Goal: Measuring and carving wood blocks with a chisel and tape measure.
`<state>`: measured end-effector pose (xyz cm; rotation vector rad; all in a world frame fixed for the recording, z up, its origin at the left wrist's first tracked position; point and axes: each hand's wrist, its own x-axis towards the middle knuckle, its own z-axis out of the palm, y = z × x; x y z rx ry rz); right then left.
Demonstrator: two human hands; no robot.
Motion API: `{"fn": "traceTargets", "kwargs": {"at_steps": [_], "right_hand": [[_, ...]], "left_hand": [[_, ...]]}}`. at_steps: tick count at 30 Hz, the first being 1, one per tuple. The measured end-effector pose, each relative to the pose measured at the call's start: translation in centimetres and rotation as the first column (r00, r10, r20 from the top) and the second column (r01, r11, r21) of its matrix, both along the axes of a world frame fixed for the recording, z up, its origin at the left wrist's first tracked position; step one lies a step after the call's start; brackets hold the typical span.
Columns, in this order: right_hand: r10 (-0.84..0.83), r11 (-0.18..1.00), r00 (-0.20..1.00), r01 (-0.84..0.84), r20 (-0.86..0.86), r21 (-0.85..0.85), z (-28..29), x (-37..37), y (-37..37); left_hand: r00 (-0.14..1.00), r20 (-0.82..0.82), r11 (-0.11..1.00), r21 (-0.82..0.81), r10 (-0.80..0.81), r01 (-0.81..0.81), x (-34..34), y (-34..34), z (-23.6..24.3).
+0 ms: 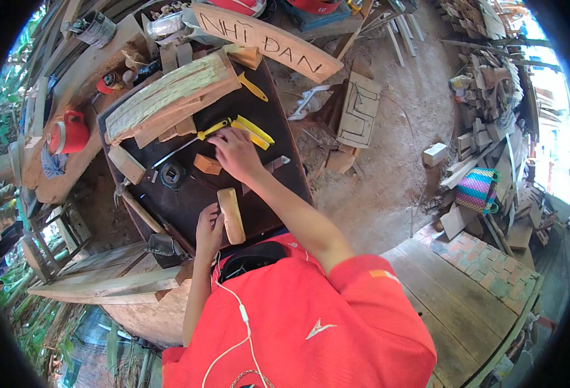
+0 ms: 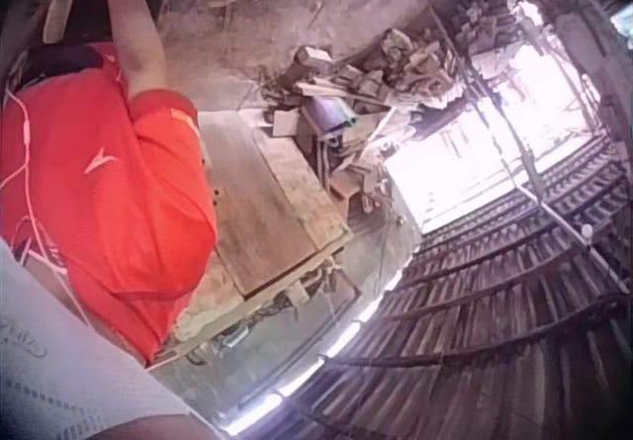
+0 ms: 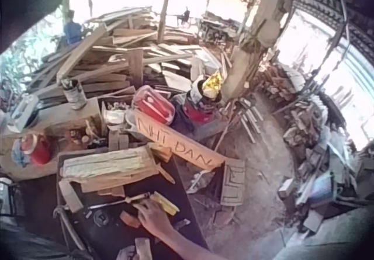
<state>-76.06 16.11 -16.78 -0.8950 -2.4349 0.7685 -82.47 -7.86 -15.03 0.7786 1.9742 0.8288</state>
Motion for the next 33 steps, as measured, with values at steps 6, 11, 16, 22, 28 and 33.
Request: {"fn": "traceTargets", "kwargs": {"at_steps": [6, 11, 16, 22, 28, 33], "right_hand": [[-0.173, 0.985, 0.984, 0.173, -0.032, 0.012, 2.3, 7.6, 0.5], [-0.289, 0.950, 0.957, 0.291, 0.037, -0.114, 0.9, 12.2, 1.6], [-0.236, 0.950, 0.972, 0.234, 0.015, -0.205, 0.2, 15.0, 3.4], [-0.188, 0.943, 0.978, 0.207, 0.094, -0.261, -0.8, 19.1, 1.6], [0.004, 0.941, 0.990, 0.043, 0.138, -0.335, -0.6, 22.0, 0.1], [0.011, 0.942, 0.996, 0.020, 0.091, -0.336, -0.5, 22.8, 0.1]], "left_hand": [[0.986, -0.135, 0.993, 0.048, -0.101, 0.109, 0.0, 4.8, 1.4], [0.954, -0.291, 0.992, 0.081, -0.071, 0.098, 1.3, 8.4, 2.1], [0.891, -0.441, 0.993, -0.008, -0.112, 0.121, 5.0, 8.7, -0.4], [0.750, -0.565, 0.904, -0.417, -0.343, 0.099, 7.8, 7.7, -2.2], [0.715, -0.600, 0.903, -0.417, -0.358, 0.102, 9.1, 7.9, -1.7], [0.723, -0.596, 0.912, -0.395, -0.348, 0.113, 10.0, 8.3, -1.3]]}}
